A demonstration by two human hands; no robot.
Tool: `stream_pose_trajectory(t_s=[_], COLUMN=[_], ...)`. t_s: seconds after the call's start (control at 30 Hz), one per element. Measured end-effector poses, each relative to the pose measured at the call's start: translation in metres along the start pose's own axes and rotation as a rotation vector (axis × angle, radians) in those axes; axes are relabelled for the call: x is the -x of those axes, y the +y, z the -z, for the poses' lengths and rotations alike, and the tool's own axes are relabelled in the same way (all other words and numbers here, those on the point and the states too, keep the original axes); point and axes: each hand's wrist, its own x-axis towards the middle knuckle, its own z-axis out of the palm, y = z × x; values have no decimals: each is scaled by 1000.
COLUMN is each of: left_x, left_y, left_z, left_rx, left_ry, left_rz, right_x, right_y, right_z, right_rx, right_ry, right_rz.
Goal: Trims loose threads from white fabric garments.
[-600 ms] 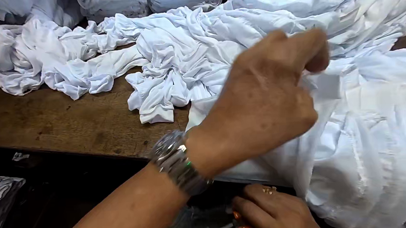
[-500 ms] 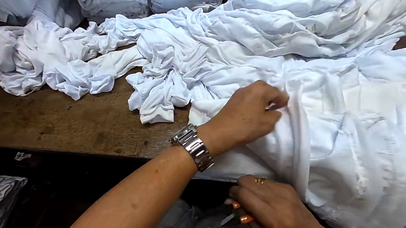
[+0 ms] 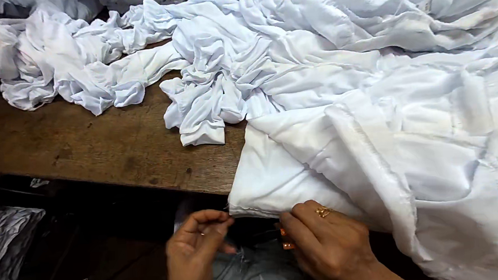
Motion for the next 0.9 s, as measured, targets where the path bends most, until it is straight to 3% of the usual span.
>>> stream_pose_trajectory(t_s=[0.13, 0.47, 0.57, 0.67, 0.77, 0.83, 0.9], left_x=[3, -9, 3, 13, 20, 18, 14], left_y=[-11, -10, -9, -15, -15, -14, -11], left_z=[-23, -36, -31, -31, -48, -58, -66], left_rx=[184, 450, 593, 699, 812, 949, 1004], left_ry=[-51, -54, -198, -507, -648, -611, -460], left_rz=[249, 441, 445, 431, 534, 581, 589], right_x=[-2, -3, -6, -13, -15, -9, 0], right_y=[3, 4, 10, 14, 16, 22, 33], right_z=[0, 4, 19, 57, 96, 113, 126], right_rx=[75, 69, -129, -355, -472, -480, -469], right_ry=[2, -15, -73, -204, -317, -352, -394], right_rz=[30, -2, -43, -123, -156, -176, -196])
